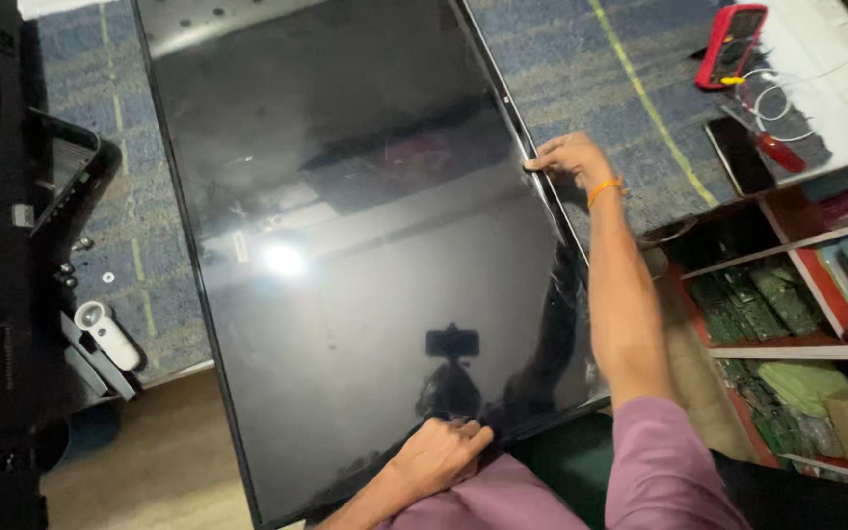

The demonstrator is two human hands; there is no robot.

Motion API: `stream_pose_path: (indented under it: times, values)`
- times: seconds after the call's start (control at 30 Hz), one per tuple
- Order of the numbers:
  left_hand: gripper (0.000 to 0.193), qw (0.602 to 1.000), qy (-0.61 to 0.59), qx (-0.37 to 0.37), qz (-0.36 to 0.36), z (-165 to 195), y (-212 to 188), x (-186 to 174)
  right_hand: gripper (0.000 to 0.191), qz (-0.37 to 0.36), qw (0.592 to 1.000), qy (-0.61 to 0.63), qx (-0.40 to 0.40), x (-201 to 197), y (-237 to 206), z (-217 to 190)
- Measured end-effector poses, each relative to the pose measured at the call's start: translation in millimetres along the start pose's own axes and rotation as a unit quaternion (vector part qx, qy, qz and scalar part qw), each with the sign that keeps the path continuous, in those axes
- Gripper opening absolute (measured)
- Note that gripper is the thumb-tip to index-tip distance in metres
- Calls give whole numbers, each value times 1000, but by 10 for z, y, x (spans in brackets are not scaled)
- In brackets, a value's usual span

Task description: The person works on a flat-screen TV laid on a workbench, prying along the bezel edge with a small tool and using their hands to separate the frame from the panel. They reposition the large panel, lift and flip it to expose the back, then open a workbench drawer and reach inside for tools or parts.

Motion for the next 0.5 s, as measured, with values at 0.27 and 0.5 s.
stream_pose_path:
  times: [0.27, 0.5]
  values:
    - [20, 995, -21, -95, -25, -196, 157, 121, 25, -81, 996, 15, 47, 13, 445, 435]
    - [20, 990, -16, -139, -21, -195, 156, 134, 24, -51, 997, -37, 39, -42, 499, 515]
Point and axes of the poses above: each hand's wrist, its own y-axis towards the middle knuckle, its own x-axis out of the palm, z = x × y, the point moved 10 cm from there along y, towards the middle knuckle, and after that the axes turned 12 degrees about -y, right-handed, at the moved point
